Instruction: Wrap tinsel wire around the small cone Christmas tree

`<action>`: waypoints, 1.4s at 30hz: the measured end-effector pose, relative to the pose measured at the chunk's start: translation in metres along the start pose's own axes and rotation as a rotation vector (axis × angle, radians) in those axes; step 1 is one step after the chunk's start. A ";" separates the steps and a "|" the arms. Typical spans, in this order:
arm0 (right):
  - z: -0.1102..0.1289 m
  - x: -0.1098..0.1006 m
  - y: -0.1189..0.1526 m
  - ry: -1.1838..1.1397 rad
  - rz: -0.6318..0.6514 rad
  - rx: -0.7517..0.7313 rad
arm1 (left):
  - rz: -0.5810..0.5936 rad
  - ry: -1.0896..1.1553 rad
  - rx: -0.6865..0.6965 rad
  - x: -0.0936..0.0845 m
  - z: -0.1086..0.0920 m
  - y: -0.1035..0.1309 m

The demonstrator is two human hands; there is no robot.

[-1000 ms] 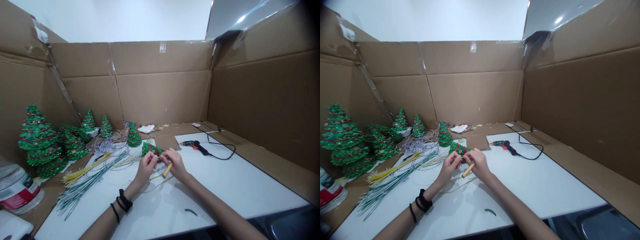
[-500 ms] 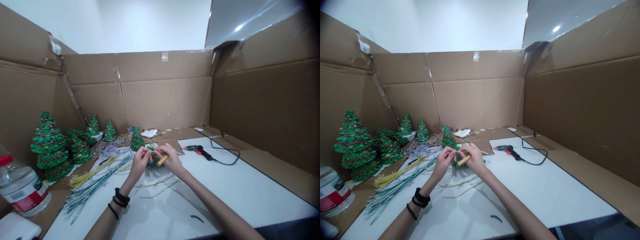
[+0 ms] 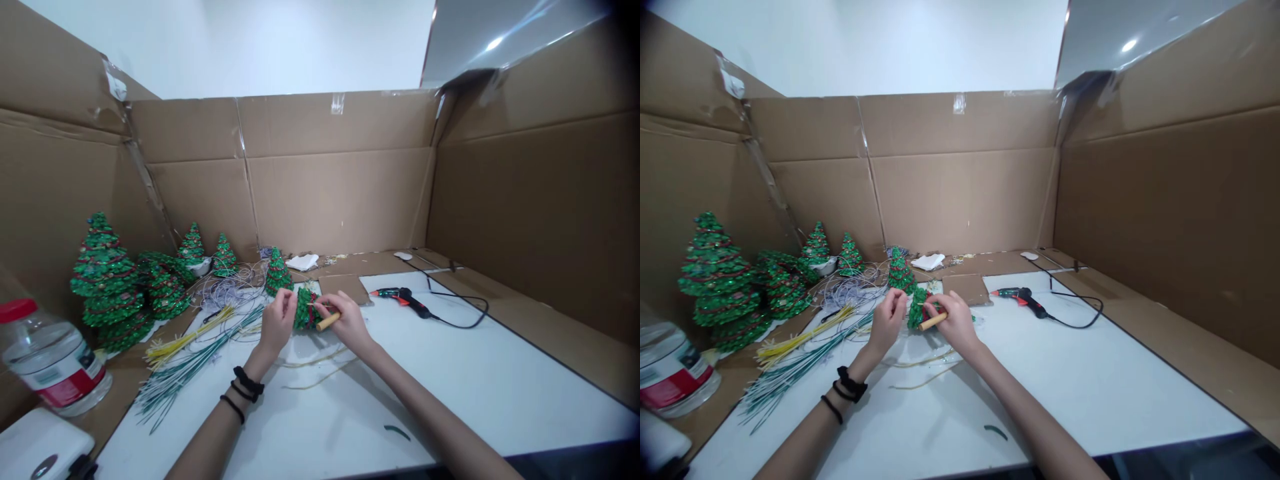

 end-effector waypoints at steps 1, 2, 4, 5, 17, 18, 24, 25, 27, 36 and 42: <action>-0.003 0.002 0.001 0.032 0.011 0.007 | -0.024 -0.011 -0.055 0.000 0.007 0.000; -0.005 0.003 0.001 0.065 0.023 0.015 | -0.025 -0.026 -0.110 0.001 0.014 0.000; -0.009 0.007 0.002 0.116 0.044 0.026 | 0.032 -0.042 -0.182 0.009 0.026 -0.002; -0.009 0.008 0.002 0.133 0.050 0.030 | 0.069 -0.024 -0.190 0.014 0.029 -0.003; 0.003 0.010 0.005 0.303 0.065 -0.023 | 0.105 0.412 -0.151 0.039 0.039 0.000; 0.005 0.010 0.006 0.310 0.071 -0.030 | 0.114 0.440 -0.161 0.042 0.039 0.001; 0.008 0.011 0.006 0.374 0.090 -0.055 | 0.163 0.535 -0.218 0.052 0.038 0.004; 0.008 0.011 0.006 0.381 0.090 -0.059 | 0.164 0.545 -0.221 0.052 0.038 0.005; 0.008 0.011 0.006 0.393 0.092 -0.065 | 0.166 0.564 -0.220 0.052 0.037 0.005; 0.006 0.014 0.006 0.442 0.114 -0.073 | 0.175 0.581 -0.224 0.050 0.032 0.003; 0.008 0.016 0.008 0.564 0.094 -0.102 | 0.190 0.586 -0.216 0.050 0.034 0.002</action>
Point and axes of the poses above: each hand's wrist, its own y-axis away from the middle knuckle, its own x-axis out of the palm, z = x × y, the point moved 7 cm from there along -y, towards the middle knuckle, and after that the axes turned 13 degrees about z, right-handed, at the moved point
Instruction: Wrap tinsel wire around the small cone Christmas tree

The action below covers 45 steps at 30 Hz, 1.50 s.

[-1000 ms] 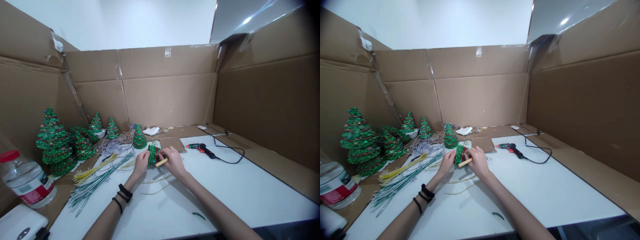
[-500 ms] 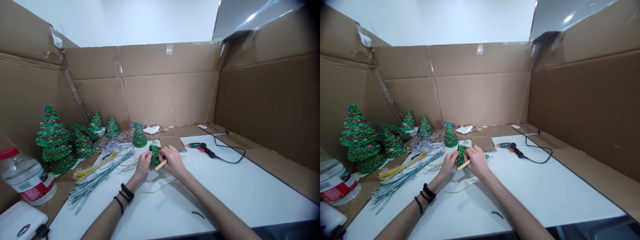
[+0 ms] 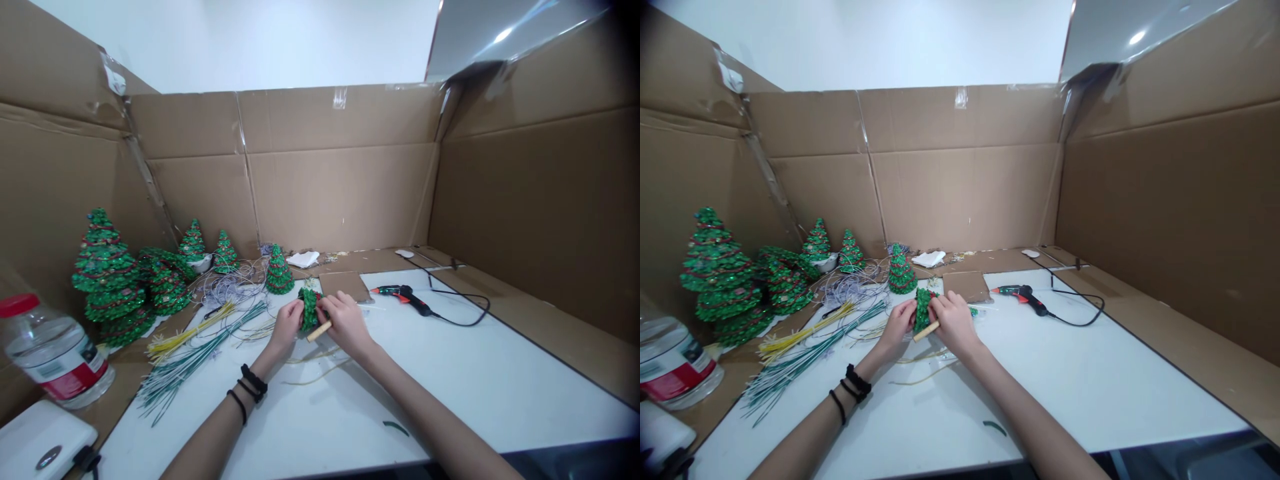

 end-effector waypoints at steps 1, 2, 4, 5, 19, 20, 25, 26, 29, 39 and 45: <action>0.001 0.000 0.000 0.016 -0.009 -0.003 | 0.006 0.012 -0.004 0.000 0.001 0.000; 0.003 -0.001 0.000 0.026 -0.018 -0.004 | 0.013 0.028 -0.009 0.000 0.002 -0.001; 0.004 -0.002 0.001 0.025 -0.034 0.001 | 0.017 0.072 -0.021 0.001 0.004 -0.001; 0.004 -0.004 0.001 0.012 -0.041 0.008 | 0.015 0.095 -0.026 0.001 0.004 -0.001; -0.012 -0.015 -0.001 0.015 -0.029 0.073 | 0.096 0.162 -0.073 0.017 0.004 0.001; -0.013 -0.015 -0.002 0.004 -0.023 0.072 | 0.098 0.168 -0.075 0.017 0.004 0.001; -0.018 -0.012 -0.002 -0.066 0.012 0.070 | 0.087 0.179 -0.084 0.018 0.001 0.002; -0.019 -0.012 -0.002 -0.070 0.013 0.073 | 0.083 0.176 -0.088 0.018 0.001 0.002; -0.022 -0.013 -0.002 -0.075 0.006 0.086 | 0.083 0.177 -0.098 0.018 0.002 0.002; -0.019 -0.012 -0.001 -0.105 -0.024 0.071 | 0.084 0.188 -0.095 0.018 0.004 0.001; -0.016 -0.011 -0.002 -0.080 -0.002 0.039 | 0.087 0.192 -0.097 0.019 0.003 0.002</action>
Point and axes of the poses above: each hand's wrist, its own y-axis away from the middle knuckle, its own x-axis out of the palm, z = x × y, the point moved 7 cm from there along -y, towards the middle knuckle, and after that the axes turned 13 degrees about z, right-handed, at the moved point
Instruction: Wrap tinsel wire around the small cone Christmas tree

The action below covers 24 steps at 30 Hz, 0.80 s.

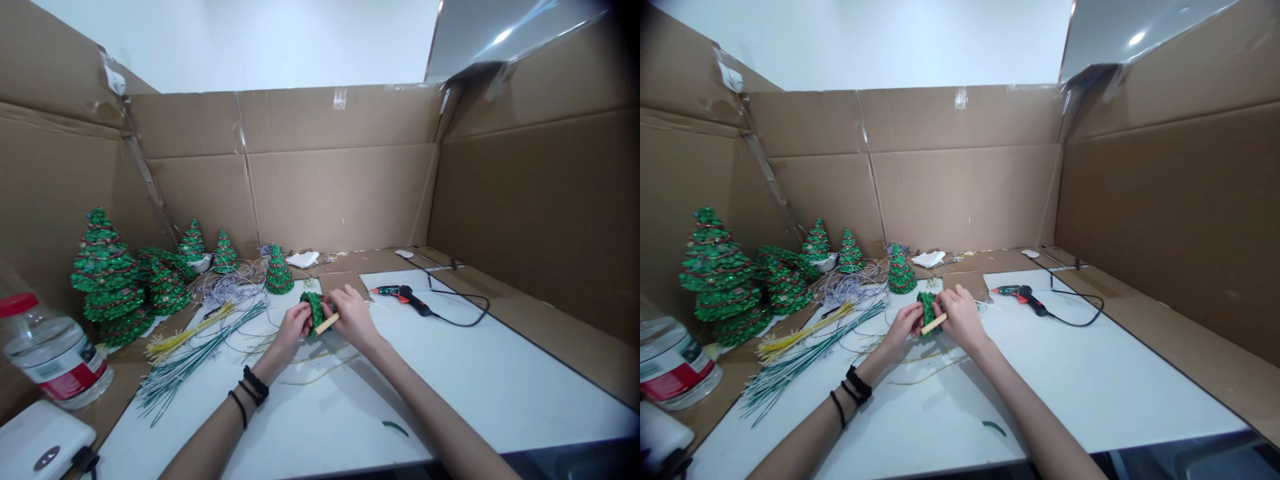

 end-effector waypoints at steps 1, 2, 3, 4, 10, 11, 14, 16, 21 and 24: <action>0.000 0.000 0.000 0.006 0.006 -0.004 | 0.001 0.004 0.003 0.000 0.000 0.000; 0.000 0.000 0.000 0.009 0.012 -0.008 | 0.003 0.007 0.009 0.000 0.000 0.000; 0.000 0.001 0.000 0.011 0.016 -0.009 | 0.007 0.006 0.016 0.000 -0.001 0.000; 0.000 0.001 0.000 0.012 0.019 -0.009 | 0.013 0.003 0.021 0.001 0.000 0.001; 0.007 0.005 0.001 0.020 0.066 -0.037 | 0.013 0.003 0.012 0.000 0.006 -0.001; 0.008 0.006 0.001 0.008 0.065 -0.031 | 0.010 0.012 0.011 -0.001 0.007 -0.001; 0.003 0.006 0.002 -0.052 0.050 0.029 | 0.015 0.028 0.005 -0.001 0.011 -0.003; -0.001 0.007 0.003 -0.080 0.045 0.059 | 0.029 0.022 0.003 -0.001 0.012 -0.003; 0.004 0.014 0.004 -0.089 0.086 -0.009 | 0.054 -0.019 0.015 -0.002 0.009 -0.003; 0.010 0.018 0.004 -0.076 0.121 -0.040 | 0.102 -0.056 0.018 -0.002 0.006 -0.003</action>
Point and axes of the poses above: each hand's wrist, its own y-axis away from the middle knuckle, its own x-axis out of the palm, z = x × y, the point moved 7 cm from there along -y, towards the middle knuckle, and after that the axes turned 13 degrees about z, right-handed, at the moved point
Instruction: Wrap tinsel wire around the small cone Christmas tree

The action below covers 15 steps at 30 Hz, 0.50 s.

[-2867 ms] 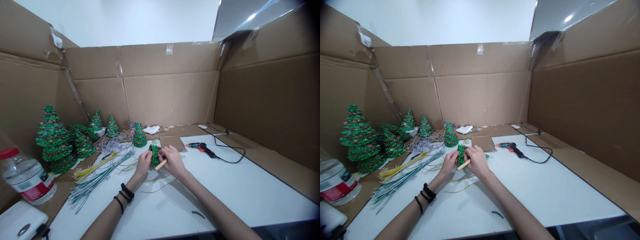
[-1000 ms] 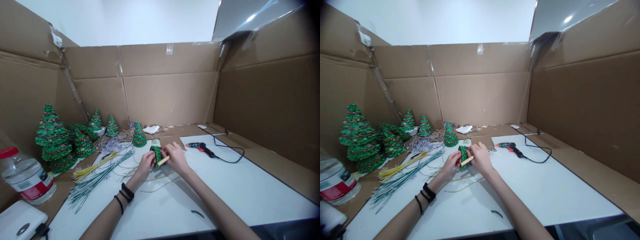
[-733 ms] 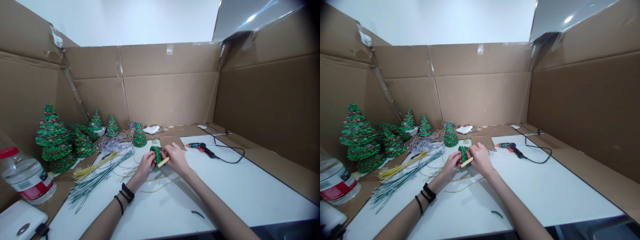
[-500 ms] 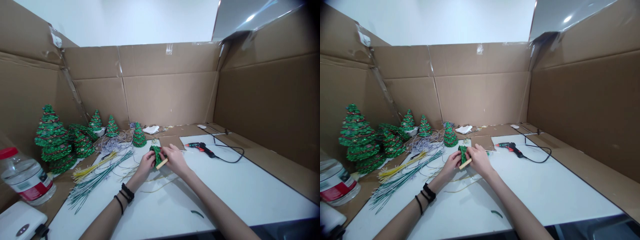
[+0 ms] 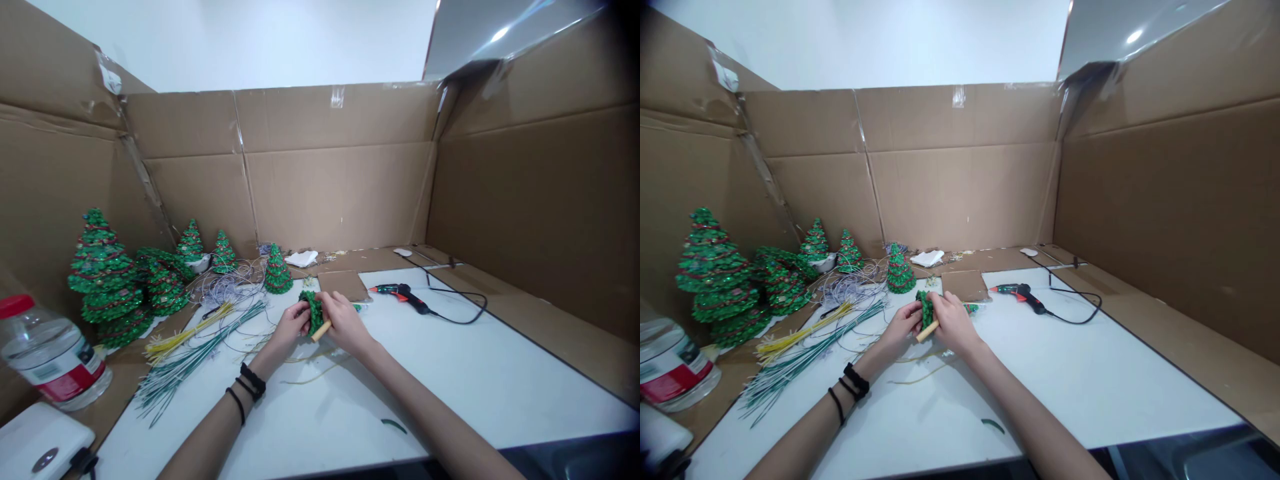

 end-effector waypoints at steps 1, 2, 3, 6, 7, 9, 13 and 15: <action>0.001 0.001 0.000 0.002 0.003 -0.001 | 0.014 -0.009 -0.002 0.000 -0.001 0.000; 0.002 0.001 0.000 0.005 0.004 -0.001 | 0.021 -0.018 -0.004 0.000 -0.001 0.000; 0.002 0.001 0.000 0.008 0.002 -0.001 | 0.019 -0.030 -0.007 0.000 -0.002 0.000; 0.000 -0.002 -0.001 0.024 -0.004 0.004 | -0.018 -0.068 -0.011 -0.002 -0.005 0.002; -0.001 -0.003 -0.001 0.028 -0.004 0.007 | -0.025 -0.082 -0.013 -0.002 -0.006 0.002; -0.005 -0.007 -0.001 0.025 -0.005 0.015 | -0.024 -0.112 -0.018 -0.002 -0.008 0.002; -0.011 -0.015 -0.001 0.021 -0.026 0.015 | -0.014 -0.164 -0.023 0.000 -0.012 0.001; -0.008 -0.017 -0.001 0.027 -0.038 -0.009 | -0.031 -0.166 -0.020 -0.002 -0.011 0.001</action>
Point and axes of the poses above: each hand's wrist, its own y-axis away from the middle knuckle, its own x-axis out of the palm, z = x × y, the point moved 7 cm from there along -y, towards the middle knuckle, and after that the axes turned 13 degrees about z, right-handed, at the moved point
